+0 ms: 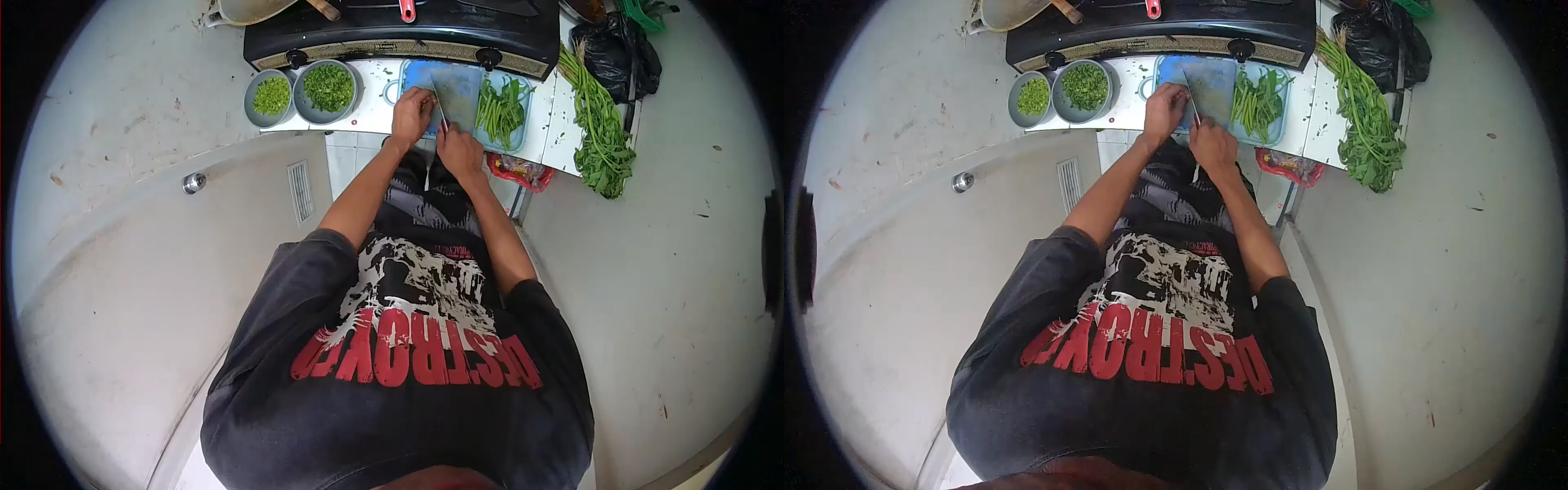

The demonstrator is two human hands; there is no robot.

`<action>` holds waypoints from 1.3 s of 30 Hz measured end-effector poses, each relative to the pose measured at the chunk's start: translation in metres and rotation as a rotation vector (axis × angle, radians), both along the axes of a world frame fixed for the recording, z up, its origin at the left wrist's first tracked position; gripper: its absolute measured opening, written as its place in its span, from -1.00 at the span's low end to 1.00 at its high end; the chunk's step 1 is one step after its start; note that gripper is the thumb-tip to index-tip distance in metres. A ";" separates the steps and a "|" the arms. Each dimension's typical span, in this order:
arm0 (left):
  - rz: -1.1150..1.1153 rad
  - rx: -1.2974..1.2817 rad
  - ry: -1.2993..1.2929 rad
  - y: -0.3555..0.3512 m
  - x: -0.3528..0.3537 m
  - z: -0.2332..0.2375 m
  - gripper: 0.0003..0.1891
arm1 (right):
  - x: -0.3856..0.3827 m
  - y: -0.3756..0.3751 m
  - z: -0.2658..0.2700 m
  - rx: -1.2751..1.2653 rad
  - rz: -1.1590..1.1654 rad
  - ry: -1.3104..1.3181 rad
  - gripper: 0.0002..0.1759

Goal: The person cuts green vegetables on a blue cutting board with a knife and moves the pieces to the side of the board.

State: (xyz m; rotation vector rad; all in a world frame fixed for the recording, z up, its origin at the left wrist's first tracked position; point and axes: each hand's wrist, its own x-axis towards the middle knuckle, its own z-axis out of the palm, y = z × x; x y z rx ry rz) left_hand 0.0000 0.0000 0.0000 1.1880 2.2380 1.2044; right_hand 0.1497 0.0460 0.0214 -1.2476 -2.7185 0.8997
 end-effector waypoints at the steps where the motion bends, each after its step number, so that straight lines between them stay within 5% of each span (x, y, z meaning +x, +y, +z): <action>1: -0.001 0.004 -0.004 0.000 0.000 -0.001 -0.86 | 0.005 -0.001 0.001 -0.001 0.010 -0.010 -0.61; 39: -0.036 0.041 0.013 -0.002 -0.003 0.000 -0.83 | 0.027 -0.004 0.004 -0.040 0.019 -0.025 -0.56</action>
